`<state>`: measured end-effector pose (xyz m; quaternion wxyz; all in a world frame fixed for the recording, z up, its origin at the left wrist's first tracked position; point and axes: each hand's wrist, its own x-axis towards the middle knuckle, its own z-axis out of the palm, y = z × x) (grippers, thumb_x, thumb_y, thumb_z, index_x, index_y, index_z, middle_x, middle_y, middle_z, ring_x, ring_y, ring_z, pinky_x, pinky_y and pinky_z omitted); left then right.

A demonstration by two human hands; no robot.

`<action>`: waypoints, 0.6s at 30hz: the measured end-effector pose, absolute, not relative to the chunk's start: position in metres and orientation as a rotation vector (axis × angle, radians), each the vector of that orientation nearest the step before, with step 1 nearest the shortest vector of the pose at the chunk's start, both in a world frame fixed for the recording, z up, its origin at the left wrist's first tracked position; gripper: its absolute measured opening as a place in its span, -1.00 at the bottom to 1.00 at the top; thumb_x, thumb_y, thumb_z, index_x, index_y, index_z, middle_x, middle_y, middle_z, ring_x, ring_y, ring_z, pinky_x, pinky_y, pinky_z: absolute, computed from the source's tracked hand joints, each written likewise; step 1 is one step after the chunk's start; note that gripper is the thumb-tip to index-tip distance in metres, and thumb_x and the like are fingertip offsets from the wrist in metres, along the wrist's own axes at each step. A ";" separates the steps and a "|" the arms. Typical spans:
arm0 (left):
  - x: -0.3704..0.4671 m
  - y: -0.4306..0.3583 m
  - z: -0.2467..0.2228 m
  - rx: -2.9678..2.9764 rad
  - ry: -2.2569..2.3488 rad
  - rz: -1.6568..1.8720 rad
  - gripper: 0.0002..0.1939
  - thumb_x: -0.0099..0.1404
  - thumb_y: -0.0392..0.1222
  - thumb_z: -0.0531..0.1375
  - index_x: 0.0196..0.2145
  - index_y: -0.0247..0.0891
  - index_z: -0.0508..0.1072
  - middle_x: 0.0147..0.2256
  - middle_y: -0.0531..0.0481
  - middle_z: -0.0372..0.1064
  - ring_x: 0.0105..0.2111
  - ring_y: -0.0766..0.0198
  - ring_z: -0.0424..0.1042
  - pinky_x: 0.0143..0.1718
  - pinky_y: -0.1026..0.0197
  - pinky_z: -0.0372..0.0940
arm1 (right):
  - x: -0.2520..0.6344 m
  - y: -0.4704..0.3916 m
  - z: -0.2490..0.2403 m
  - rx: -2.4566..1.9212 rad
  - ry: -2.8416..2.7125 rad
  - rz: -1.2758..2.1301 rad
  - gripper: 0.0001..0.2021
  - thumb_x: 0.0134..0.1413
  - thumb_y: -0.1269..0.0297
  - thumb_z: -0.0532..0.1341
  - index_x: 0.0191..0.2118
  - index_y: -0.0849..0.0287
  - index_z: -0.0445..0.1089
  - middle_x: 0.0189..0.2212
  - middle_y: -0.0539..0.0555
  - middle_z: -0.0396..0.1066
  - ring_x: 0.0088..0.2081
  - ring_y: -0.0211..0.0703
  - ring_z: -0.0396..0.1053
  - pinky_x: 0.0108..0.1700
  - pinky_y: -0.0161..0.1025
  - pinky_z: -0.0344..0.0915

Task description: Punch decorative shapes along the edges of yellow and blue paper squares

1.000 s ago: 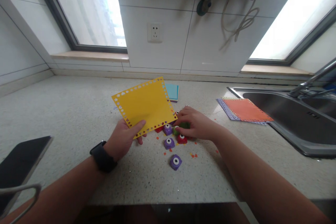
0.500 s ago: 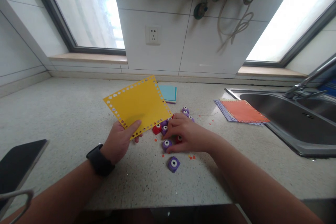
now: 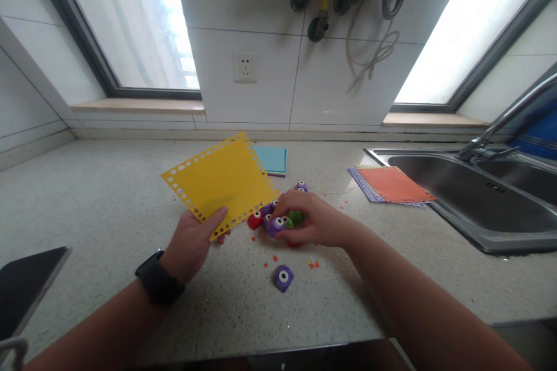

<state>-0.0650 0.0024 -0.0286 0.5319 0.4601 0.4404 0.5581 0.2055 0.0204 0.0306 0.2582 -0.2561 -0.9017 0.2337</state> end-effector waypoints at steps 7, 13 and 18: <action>-0.064 0.002 -0.027 1.080 1.099 1.356 -0.75 0.20 -0.07 0.39 -0.21 -0.21 0.53 -0.39 0.04 0.51 -0.58 0.32 0.40 -0.67 0.33 0.27 | 0.197 0.018 0.022 -0.725 -2.726 0.373 -0.71 0.09 0.00 0.40 -0.15 0.05 0.57 -0.29 0.04 0.51 -0.15 -0.04 0.33 -0.01 -0.08 0.14; -0.064 0.002 -0.027 1.053 1.115 1.351 -0.76 0.20 -0.07 0.39 -0.22 -0.20 0.54 -0.41 0.03 0.51 -0.58 0.30 0.40 -0.66 0.32 0.26 | 0.202 0.020 0.027 -0.786 -2.619 0.360 -0.74 0.24 0.03 0.30 -0.14 0.09 0.56 -0.27 0.07 0.51 -0.15 -0.08 0.37 -0.02 -0.11 0.19; -0.065 0.002 -0.028 1.052 1.084 1.345 -0.76 0.18 -0.06 0.40 -0.26 -0.22 0.53 -0.48 0.04 0.47 -0.60 0.30 0.36 -0.65 0.31 0.26 | 0.236 0.046 0.020 -1.338 -2.248 0.120 -0.84 0.29 0.30 0.21 -0.08 0.12 0.51 -0.20 0.12 0.54 -0.18 -0.08 0.40 -0.06 -0.13 0.27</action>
